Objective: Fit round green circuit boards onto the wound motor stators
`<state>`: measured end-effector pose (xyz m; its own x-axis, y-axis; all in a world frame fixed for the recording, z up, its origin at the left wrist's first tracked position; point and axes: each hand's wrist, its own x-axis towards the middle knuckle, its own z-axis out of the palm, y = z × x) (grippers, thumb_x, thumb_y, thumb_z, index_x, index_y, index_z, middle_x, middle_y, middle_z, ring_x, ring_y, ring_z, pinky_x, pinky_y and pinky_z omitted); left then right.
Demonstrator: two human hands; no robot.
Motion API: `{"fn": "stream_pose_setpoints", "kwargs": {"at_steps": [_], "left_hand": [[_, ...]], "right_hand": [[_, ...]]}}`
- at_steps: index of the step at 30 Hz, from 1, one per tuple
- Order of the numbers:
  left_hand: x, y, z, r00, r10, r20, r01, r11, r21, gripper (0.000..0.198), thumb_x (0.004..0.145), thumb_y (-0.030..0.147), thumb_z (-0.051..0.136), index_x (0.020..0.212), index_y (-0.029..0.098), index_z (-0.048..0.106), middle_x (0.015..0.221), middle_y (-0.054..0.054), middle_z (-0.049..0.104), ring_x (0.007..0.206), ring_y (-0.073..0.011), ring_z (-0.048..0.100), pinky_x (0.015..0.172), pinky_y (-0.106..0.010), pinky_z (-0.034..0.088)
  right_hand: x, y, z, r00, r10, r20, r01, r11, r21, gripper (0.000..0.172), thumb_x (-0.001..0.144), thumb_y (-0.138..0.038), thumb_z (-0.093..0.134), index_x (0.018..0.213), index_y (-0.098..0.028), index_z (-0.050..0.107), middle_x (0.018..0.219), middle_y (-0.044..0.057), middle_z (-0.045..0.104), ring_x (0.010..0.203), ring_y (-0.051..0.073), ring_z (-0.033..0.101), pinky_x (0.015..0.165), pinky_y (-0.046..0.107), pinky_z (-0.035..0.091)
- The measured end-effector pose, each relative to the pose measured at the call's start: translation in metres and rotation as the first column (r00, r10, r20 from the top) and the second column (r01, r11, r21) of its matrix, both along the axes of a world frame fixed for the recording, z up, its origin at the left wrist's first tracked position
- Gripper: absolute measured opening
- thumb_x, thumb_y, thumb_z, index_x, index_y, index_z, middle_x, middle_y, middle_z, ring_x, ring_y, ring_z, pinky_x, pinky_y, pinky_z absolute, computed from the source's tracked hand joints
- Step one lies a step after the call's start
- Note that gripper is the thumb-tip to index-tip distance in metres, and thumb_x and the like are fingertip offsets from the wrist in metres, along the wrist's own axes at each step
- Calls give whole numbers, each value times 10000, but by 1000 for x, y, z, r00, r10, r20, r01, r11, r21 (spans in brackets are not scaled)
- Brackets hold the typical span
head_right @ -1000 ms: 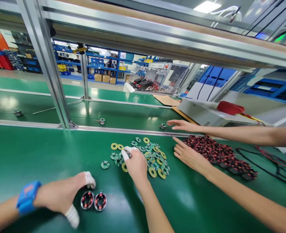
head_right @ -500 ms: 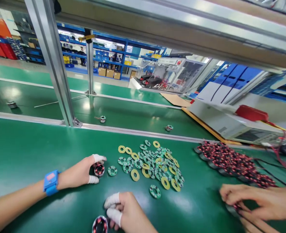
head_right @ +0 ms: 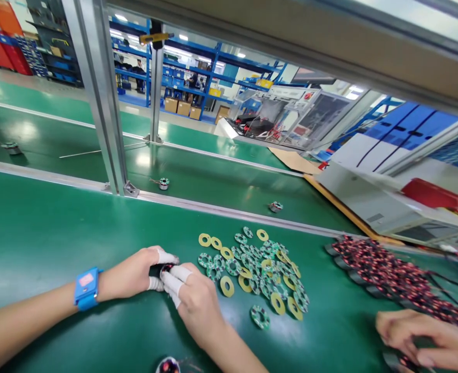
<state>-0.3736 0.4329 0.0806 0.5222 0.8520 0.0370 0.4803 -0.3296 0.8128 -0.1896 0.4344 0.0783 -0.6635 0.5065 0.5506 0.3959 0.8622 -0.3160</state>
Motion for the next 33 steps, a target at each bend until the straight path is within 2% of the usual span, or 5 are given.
{"fn": "stream_pose_setpoints", "kwargs": {"at_steps": [9,15,22,28,33], "left_hand": [[-1,3,-1,999,-30,-36,32,997,67,246,679,84,659,884,216,627,879,3,632,864,-178,524,726,-241,378],[0,3,3,997,-39,-61,44,994,96,174,680,79,670,786,200,604,827,13,628,835,-173,519,706,-239,366],[0,3,3,997,-40,-72,50,989,138,169,680,70,675,749,196,586,774,24,627,774,-161,511,662,-231,352],[0,0,5,997,-26,-69,36,989,141,157,705,39,612,717,189,567,722,28,608,732,-147,499,641,-223,345],[0,-1,3,999,-33,-34,37,993,116,103,736,118,649,763,192,583,781,15,626,776,-158,512,672,-217,360]], "right_hand": [[11,-9,3,1000,-17,-20,22,964,264,381,790,-38,463,1120,-155,614,792,98,717,834,212,676,707,319,583],[10,-12,-3,992,-85,-92,105,966,236,422,778,-30,498,1161,-184,585,811,85,713,794,202,676,689,321,590],[12,-12,12,979,149,142,-179,958,226,279,876,-89,387,1032,-139,612,816,98,711,817,199,661,695,320,564],[7,-22,4,932,177,316,-226,966,124,251,859,-147,410,990,-138,625,869,116,703,780,206,658,653,312,565],[20,-19,8,992,92,90,-112,961,254,355,805,-117,522,1157,-149,550,903,96,713,851,190,662,745,288,551]]}}
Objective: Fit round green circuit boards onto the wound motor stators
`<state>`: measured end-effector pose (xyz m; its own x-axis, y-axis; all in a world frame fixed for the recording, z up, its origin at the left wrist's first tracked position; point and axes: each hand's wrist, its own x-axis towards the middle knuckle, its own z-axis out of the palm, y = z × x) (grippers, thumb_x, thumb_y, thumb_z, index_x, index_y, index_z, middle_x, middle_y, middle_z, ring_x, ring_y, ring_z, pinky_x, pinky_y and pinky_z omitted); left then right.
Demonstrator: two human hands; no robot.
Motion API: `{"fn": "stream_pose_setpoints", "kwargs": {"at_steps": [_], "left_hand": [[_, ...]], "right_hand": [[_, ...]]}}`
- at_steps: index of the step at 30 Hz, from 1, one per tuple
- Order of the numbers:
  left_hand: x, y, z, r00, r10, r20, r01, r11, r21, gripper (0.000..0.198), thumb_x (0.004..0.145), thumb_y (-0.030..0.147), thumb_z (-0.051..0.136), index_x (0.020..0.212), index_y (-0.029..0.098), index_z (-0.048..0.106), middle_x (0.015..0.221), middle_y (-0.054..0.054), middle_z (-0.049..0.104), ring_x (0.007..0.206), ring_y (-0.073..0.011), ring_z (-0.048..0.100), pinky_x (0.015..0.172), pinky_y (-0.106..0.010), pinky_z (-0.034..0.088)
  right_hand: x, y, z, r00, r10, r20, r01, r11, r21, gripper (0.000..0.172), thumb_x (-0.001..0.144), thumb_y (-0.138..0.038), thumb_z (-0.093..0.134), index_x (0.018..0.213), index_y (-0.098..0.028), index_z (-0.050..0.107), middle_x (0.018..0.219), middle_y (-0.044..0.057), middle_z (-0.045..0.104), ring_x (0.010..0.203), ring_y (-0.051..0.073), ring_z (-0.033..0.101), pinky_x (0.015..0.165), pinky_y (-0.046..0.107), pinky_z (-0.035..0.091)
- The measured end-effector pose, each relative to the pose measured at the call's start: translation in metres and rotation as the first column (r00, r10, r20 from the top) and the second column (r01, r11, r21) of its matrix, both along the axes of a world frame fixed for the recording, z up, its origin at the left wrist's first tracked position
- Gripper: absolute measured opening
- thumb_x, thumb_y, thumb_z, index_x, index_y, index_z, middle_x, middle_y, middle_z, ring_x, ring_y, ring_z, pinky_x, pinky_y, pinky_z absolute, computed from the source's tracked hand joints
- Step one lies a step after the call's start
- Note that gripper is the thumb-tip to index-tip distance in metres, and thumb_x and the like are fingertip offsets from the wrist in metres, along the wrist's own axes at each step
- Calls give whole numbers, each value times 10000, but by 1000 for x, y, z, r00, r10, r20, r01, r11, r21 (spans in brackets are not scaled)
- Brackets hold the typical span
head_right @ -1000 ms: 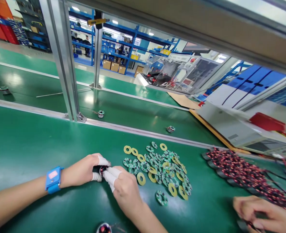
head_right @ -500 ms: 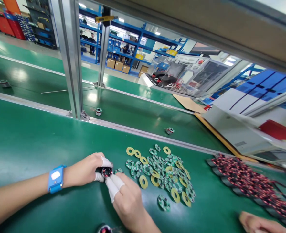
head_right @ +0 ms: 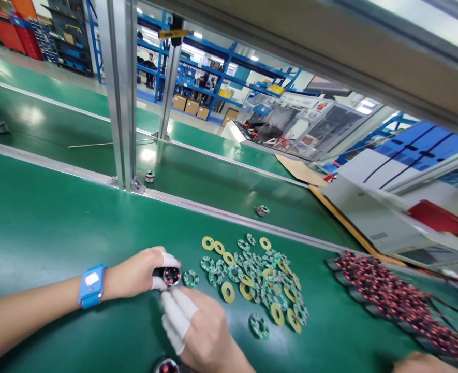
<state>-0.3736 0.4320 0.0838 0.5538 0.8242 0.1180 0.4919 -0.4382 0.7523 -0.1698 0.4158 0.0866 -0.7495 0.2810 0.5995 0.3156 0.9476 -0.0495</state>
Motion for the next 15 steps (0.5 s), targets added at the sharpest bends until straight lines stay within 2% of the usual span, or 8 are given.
{"fn": "stream_pose_setpoints", "kwargs": {"at_steps": [2,3,5,7,9,11,13,15], "left_hand": [[0,0,-2,1000,5,1,-5,1000,-18,120,723,134,667,792,198,593,805,9,629,803,-168,519,684,-218,368],[0,0,-2,1000,11,2,-11,1000,-27,141,713,132,672,812,202,600,820,6,629,817,-172,522,692,-220,373],[-1,0,-3,1000,20,10,-19,999,-50,202,693,124,671,868,207,612,852,0,630,839,-180,531,713,-227,386],[-3,0,-2,1000,13,21,-11,997,-76,294,672,108,653,946,209,613,898,-11,631,850,-187,542,737,-240,403],[-5,1,0,999,16,30,-13,995,-102,426,640,54,608,1038,203,591,981,-27,626,886,-194,551,779,-254,416],[-7,2,4,996,85,38,-79,989,-127,510,620,5,544,1097,184,563,1059,-48,608,922,-191,552,819,-264,421],[-5,1,7,975,217,40,-210,969,-128,433,663,32,521,1072,166,567,1064,-61,598,937,-187,545,843,-277,423],[-1,-2,10,949,314,24,-311,947,-82,272,742,178,557,1012,158,581,1013,-72,591,934,-201,530,844,-307,426]], "right_hand": [[6,7,6,973,-207,-104,205,978,-36,272,820,-133,525,1080,-174,595,840,75,716,792,176,667,728,281,545],[8,10,8,939,-331,-96,325,943,-68,202,834,-172,522,1005,-185,629,810,68,713,754,176,666,695,283,544],[9,15,12,846,-531,51,533,839,-108,168,836,-287,536,859,-196,675,776,65,702,724,198,659,634,301,540],[7,16,14,741,-619,260,658,748,-94,211,802,-372,575,815,-196,691,797,70,690,763,232,651,610,323,534],[1,14,13,647,-636,420,725,683,-82,237,774,-398,611,853,-190,692,860,82,680,830,261,635,626,341,531],[-3,13,13,602,-619,504,750,655,-93,261,768,-393,623,889,-170,685,899,98,669,884,282,612,664,359,526],[-5,13,14,620,-567,542,735,662,-147,234,778,-338,620,922,-162,677,921,101,662,917,281,592,713,366,516],[-2,16,15,701,-464,542,662,705,-253,216,784,-232,604,986,-180,660,975,87,655,952,254,578,779,357,499]]}}
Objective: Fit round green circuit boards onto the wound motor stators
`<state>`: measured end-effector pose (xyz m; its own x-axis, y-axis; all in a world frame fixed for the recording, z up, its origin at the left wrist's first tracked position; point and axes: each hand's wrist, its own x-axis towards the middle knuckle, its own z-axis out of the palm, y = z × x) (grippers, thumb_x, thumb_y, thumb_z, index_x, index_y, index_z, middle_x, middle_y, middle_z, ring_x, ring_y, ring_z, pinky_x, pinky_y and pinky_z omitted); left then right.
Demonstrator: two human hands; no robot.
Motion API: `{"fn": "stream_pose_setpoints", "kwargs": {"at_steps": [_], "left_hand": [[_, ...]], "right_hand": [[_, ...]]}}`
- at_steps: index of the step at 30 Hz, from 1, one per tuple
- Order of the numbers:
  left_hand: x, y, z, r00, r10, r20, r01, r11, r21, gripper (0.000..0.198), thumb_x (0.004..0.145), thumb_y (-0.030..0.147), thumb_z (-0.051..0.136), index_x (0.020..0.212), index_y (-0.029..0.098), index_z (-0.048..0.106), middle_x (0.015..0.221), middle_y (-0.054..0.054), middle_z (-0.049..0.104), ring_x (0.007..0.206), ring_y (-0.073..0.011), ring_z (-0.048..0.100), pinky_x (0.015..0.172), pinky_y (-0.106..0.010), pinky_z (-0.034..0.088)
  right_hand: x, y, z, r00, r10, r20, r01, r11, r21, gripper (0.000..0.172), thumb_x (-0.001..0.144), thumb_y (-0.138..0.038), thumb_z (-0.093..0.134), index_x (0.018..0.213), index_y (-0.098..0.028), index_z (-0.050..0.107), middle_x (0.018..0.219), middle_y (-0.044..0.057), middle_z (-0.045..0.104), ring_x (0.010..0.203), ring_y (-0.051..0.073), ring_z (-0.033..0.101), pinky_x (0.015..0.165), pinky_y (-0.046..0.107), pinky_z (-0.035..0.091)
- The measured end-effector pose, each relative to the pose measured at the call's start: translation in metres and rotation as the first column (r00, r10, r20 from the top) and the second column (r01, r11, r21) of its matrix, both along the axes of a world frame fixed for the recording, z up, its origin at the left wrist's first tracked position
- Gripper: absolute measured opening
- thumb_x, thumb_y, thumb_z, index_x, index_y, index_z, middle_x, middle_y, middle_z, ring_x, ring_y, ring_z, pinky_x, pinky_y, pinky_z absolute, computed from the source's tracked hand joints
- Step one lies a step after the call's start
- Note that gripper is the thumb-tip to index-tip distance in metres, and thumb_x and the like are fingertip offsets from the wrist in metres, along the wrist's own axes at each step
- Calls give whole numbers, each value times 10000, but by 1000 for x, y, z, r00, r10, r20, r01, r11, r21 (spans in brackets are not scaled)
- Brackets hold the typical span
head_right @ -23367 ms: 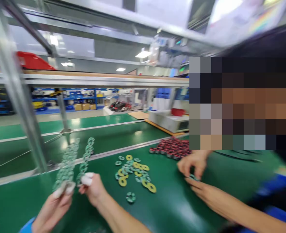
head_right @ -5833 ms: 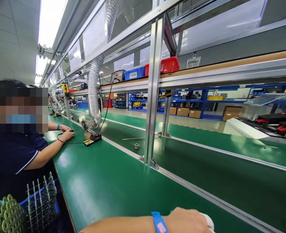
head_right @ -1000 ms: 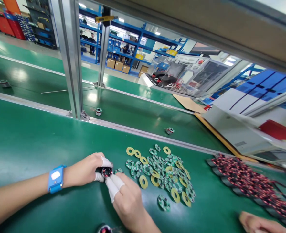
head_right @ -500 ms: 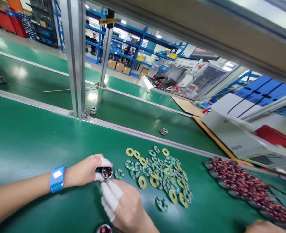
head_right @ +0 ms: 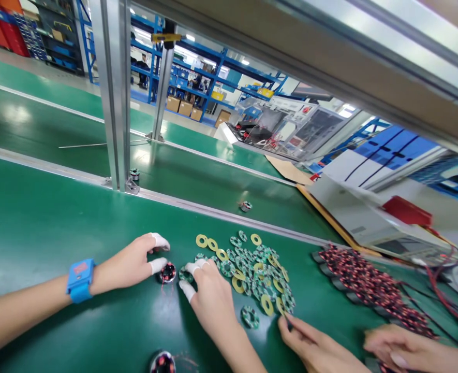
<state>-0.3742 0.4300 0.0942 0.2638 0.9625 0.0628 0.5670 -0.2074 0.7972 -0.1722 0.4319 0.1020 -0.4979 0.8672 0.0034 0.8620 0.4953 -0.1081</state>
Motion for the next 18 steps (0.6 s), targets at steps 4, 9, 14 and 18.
{"fn": "stream_pose_setpoints", "kwargs": {"at_steps": [4,9,14,18], "left_hand": [[10,-9,-1,977,10,-211,9,996,92,507,614,522,706,934,146,591,942,-87,560,902,-260,485,778,-371,423],[12,-11,-11,941,4,-339,41,991,126,460,582,493,753,853,159,590,901,-62,552,860,-242,473,715,-334,392],[12,-6,-16,937,4,-349,47,989,139,426,575,496,760,809,176,602,856,-37,555,829,-223,474,686,-316,366],[12,-5,-17,936,1,-352,52,989,141,411,585,504,752,802,182,617,842,-36,564,823,-220,476,676,-312,354]], "right_hand": [[15,9,3,980,110,-164,-126,988,-93,354,765,-112,559,1099,-216,615,1107,70,628,1036,214,557,906,359,445],[21,11,4,986,-122,-116,115,991,-68,287,785,-299,583,1037,-182,654,1052,101,654,992,256,594,841,380,486],[8,2,-6,981,-190,36,189,981,42,373,772,-403,598,1031,-140,652,1049,128,649,1014,299,586,805,387,501],[5,2,-17,982,-168,92,161,984,78,301,782,-359,589,999,-161,656,1032,115,652,984,284,602,743,348,515]]}}
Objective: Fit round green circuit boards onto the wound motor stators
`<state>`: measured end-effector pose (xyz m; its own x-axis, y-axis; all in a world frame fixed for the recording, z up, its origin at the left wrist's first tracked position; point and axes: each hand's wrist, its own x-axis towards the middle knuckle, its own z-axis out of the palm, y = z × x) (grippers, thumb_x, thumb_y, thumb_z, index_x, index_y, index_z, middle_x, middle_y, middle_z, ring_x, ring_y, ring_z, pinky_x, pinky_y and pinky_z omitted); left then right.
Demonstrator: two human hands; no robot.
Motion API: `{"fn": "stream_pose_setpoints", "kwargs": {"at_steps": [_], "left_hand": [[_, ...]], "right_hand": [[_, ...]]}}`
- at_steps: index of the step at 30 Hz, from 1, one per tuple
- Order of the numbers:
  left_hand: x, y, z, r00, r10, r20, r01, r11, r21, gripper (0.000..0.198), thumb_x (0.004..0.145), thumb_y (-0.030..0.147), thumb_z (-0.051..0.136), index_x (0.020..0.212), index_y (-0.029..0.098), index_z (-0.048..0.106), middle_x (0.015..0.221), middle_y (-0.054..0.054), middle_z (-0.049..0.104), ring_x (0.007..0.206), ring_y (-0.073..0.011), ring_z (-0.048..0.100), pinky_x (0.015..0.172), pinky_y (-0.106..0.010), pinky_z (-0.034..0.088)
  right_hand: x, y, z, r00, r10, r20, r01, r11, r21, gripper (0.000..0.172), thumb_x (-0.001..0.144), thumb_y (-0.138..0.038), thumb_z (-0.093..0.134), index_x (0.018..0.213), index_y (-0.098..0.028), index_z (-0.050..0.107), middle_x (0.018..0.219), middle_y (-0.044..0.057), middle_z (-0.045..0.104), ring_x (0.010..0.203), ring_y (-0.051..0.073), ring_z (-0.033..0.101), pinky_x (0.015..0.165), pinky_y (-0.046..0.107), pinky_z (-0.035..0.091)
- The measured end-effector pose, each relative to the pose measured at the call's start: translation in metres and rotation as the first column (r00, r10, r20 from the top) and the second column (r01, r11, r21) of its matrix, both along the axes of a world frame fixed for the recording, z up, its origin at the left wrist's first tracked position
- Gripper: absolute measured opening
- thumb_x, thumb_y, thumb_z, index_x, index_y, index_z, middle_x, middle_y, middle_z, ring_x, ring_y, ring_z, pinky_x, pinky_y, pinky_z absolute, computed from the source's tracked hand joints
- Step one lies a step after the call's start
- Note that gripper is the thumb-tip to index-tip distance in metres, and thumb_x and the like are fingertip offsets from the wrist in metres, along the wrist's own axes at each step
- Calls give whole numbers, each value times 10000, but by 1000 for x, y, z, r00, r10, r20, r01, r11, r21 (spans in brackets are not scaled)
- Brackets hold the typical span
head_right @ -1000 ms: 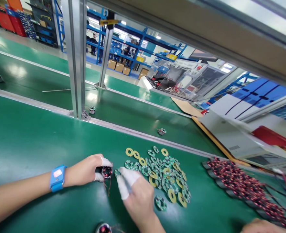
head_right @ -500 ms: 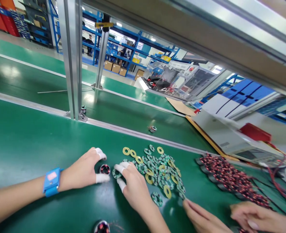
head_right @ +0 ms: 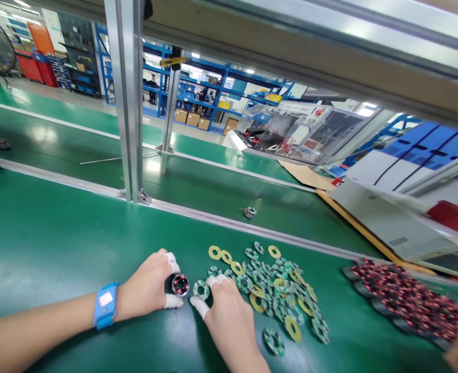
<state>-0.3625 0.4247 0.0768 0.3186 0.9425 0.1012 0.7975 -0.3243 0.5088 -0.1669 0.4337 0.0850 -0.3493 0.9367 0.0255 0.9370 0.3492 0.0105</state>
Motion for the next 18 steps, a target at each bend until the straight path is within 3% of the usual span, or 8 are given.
{"fn": "stream_pose_setpoints", "kwargs": {"at_steps": [5,11,14,18], "left_hand": [[-1,0,-3,1000,2,15,-2,1000,-11,407,581,506,755,796,185,628,840,-36,574,830,-218,478,688,-310,350],[0,1,-6,1000,1,10,-1,1000,-6,399,586,506,749,787,183,629,832,-37,574,829,-219,477,685,-312,354],[0,0,-6,1000,4,13,-4,1000,-17,399,592,511,743,794,185,631,836,-39,575,834,-221,478,703,-319,364],[-2,0,1,999,5,43,-3,999,-49,415,576,513,748,809,187,637,849,-42,575,845,-226,481,736,-328,384]], "right_hand": [[7,7,0,997,-16,-74,16,1000,-2,296,798,-351,531,1003,-180,660,1014,116,653,952,285,607,710,350,515],[6,16,5,873,-36,-487,-41,988,-148,366,792,-389,477,1055,-188,634,895,75,651,672,174,613,611,278,516],[7,16,7,911,-56,-408,-40,974,-224,366,770,-389,490,1028,-188,653,826,65,653,657,187,613,623,295,509],[11,11,10,967,6,-256,-59,978,-199,356,690,-317,579,1019,-216,668,1010,86,659,914,259,616,780,348,484]]}}
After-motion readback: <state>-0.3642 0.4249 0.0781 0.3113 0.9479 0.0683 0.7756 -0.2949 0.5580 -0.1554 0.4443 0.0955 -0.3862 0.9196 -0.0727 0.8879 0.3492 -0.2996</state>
